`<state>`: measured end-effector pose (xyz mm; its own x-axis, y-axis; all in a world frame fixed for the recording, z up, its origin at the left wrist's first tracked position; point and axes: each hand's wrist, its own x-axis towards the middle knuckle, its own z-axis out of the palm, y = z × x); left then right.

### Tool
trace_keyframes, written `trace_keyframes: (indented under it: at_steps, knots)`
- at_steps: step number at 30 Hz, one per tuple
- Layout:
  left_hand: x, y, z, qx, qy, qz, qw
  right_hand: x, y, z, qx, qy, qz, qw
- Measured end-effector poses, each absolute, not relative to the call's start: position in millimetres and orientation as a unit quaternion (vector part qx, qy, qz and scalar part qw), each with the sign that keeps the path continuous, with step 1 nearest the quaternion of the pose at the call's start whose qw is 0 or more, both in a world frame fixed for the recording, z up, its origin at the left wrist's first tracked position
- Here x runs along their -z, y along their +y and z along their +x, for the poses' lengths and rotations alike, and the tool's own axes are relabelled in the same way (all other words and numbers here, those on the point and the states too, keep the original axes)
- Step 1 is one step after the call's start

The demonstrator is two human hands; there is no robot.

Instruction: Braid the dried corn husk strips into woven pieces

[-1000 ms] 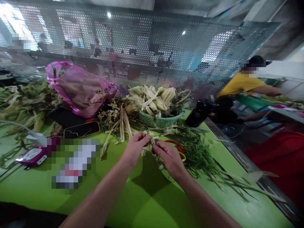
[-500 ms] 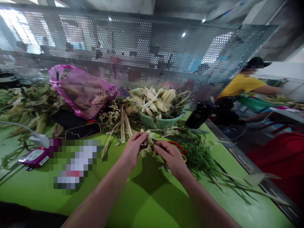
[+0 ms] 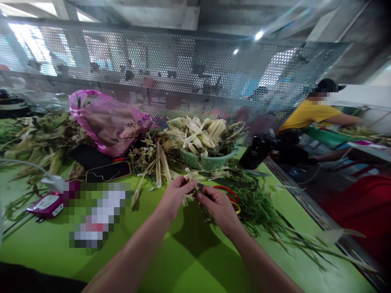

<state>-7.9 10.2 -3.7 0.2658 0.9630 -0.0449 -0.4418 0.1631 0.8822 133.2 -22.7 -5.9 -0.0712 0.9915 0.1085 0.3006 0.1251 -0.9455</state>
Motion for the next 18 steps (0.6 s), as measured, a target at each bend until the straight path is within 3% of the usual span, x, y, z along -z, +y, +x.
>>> trace_keyframes:
  at_steps: [7, 18]
  knots:
    - [0.5, 9.7, -6.2, -0.441, 0.323, 0.467, 0.695, -4.1, -23.3, 137.0, -0.423, -0.541, -0.501, 0.528]
    - [0.7, 6.1, -1.8, -0.392, 0.323, 0.512, 0.693, -2.4, -19.1, 143.7, -0.457, -0.470, -0.500, 0.566]
